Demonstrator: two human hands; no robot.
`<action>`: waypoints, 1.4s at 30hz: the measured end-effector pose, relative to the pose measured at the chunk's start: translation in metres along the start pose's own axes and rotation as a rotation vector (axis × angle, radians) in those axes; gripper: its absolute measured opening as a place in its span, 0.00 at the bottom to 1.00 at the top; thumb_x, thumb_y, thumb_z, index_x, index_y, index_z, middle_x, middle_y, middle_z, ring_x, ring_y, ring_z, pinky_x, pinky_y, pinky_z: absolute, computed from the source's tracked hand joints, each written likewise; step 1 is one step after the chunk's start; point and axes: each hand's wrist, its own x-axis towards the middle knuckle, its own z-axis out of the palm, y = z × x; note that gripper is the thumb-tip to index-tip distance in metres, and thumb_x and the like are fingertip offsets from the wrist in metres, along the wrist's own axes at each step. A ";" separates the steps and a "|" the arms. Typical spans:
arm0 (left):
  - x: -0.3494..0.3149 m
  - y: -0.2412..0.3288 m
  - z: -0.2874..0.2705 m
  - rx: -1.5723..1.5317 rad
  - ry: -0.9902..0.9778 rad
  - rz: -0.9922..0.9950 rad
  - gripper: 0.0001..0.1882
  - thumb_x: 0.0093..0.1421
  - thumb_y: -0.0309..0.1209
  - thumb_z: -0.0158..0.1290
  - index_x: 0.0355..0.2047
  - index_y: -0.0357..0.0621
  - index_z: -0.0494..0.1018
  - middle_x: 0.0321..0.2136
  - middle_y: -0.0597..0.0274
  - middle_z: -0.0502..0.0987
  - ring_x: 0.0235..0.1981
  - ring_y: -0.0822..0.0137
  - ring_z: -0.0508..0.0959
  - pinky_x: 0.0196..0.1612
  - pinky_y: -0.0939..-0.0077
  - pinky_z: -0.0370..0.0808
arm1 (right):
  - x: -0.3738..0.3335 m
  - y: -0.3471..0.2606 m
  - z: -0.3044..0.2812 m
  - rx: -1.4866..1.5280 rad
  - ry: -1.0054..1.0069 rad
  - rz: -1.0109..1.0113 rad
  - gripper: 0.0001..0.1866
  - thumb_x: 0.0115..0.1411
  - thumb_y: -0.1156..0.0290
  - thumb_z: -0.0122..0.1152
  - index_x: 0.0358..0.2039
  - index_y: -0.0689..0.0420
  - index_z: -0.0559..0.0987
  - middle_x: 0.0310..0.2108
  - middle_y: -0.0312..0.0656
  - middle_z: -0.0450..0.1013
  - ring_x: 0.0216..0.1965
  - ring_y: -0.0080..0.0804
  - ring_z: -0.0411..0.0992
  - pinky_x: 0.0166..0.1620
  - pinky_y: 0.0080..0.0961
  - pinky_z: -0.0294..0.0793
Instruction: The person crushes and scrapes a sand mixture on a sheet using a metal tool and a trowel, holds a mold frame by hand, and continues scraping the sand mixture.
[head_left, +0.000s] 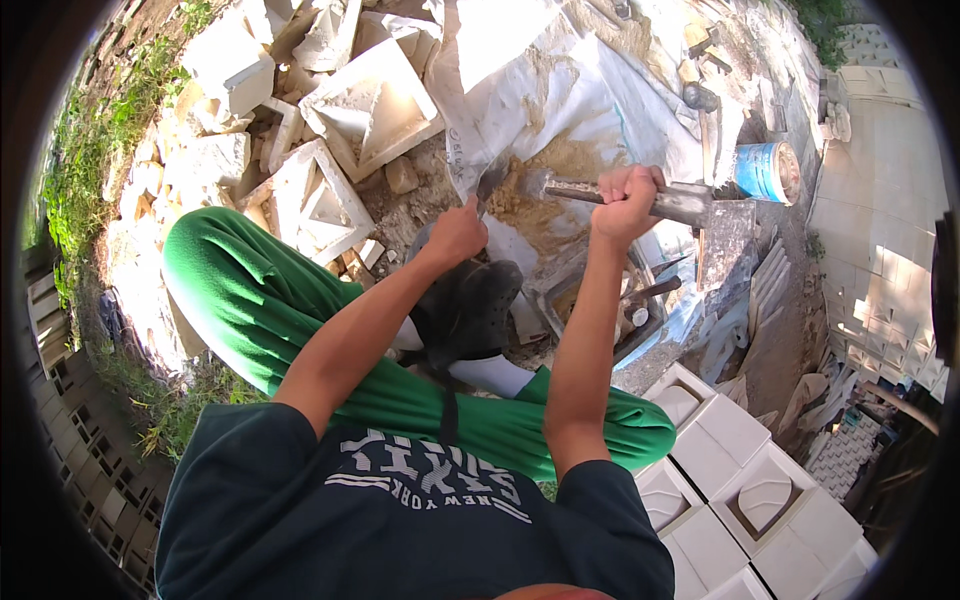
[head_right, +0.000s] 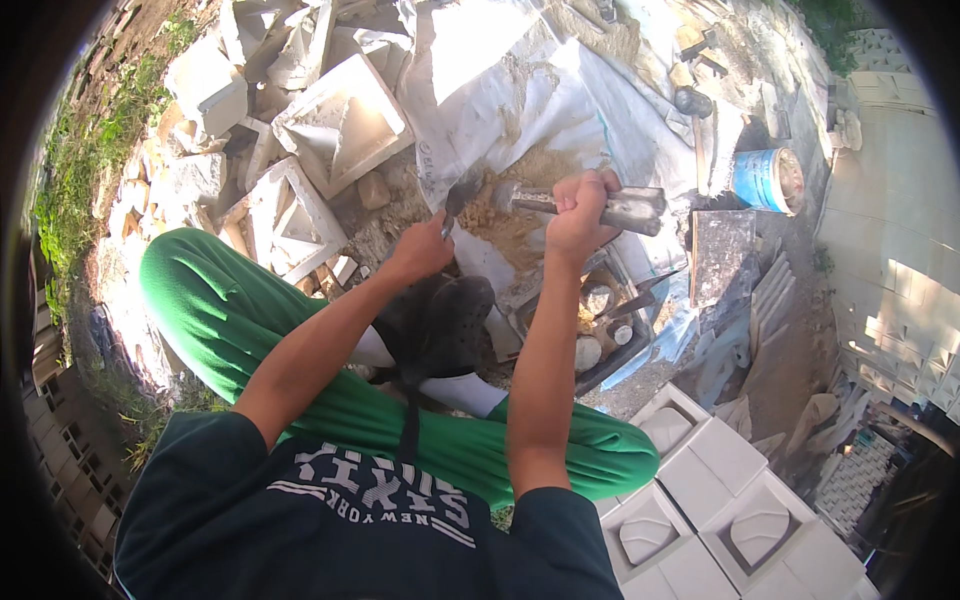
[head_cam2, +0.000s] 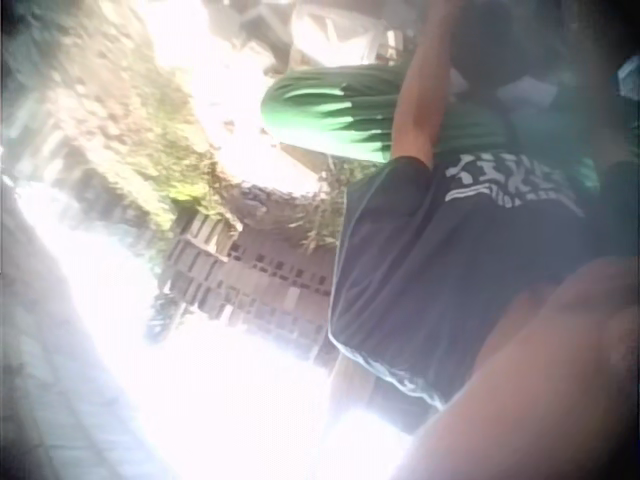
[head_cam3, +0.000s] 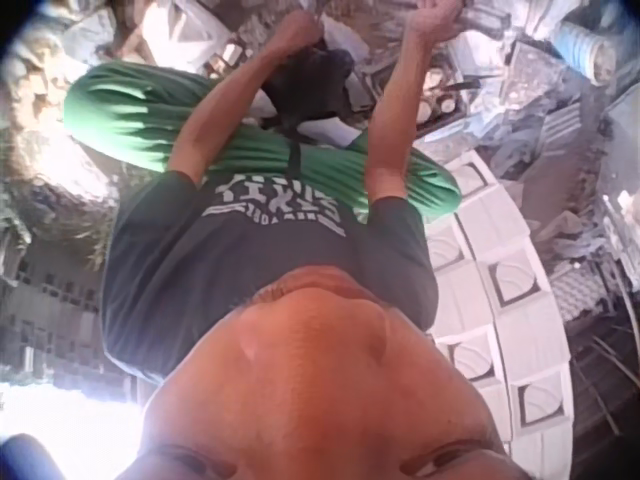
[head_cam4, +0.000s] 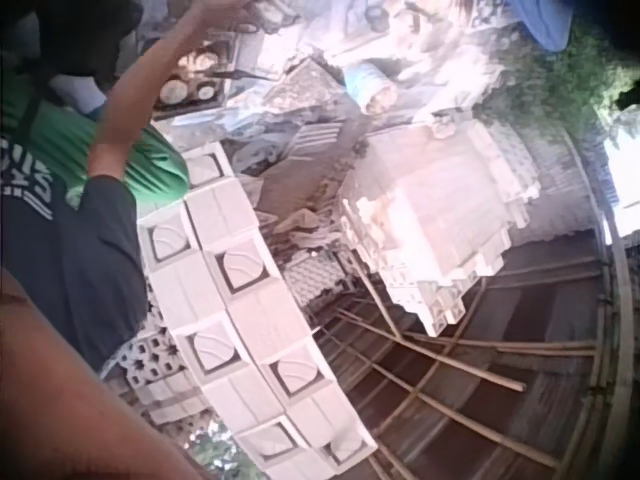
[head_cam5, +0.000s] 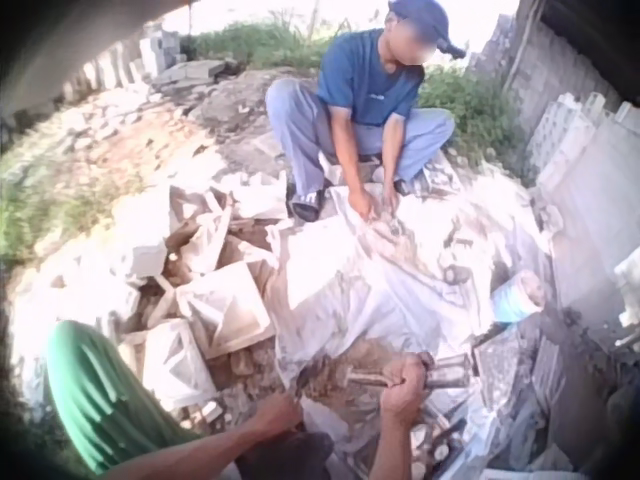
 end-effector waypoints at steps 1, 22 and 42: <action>0.000 0.001 0.003 0.015 0.010 0.008 0.28 0.53 0.31 0.46 0.54 0.30 0.61 0.31 0.31 0.75 0.36 0.36 0.76 0.43 0.49 0.72 | 0.001 0.022 -0.007 -0.027 0.056 -0.008 0.14 0.53 0.77 0.48 0.17 0.51 0.56 0.11 0.30 0.52 0.12 0.18 0.49 0.17 0.19 0.51; 0.002 -0.004 -0.001 0.072 0.013 -0.003 0.31 0.53 0.36 0.48 0.56 0.34 0.62 0.30 0.36 0.77 0.32 0.42 0.78 0.42 0.54 0.73 | 0.007 0.045 -0.012 0.008 0.084 0.017 0.08 0.55 0.78 0.49 0.21 0.56 0.62 0.13 0.29 0.57 0.14 0.16 0.54 0.17 0.20 0.53; -0.005 0.004 -0.007 -0.033 -0.102 -0.073 0.30 0.55 0.36 0.46 0.57 0.36 0.60 0.28 0.40 0.77 0.18 0.53 0.78 0.31 0.62 0.76 | 0.000 0.052 -0.001 -0.098 0.135 -0.030 0.13 0.57 0.74 0.51 0.17 0.57 0.63 0.12 0.30 0.59 0.13 0.16 0.57 0.18 0.18 0.56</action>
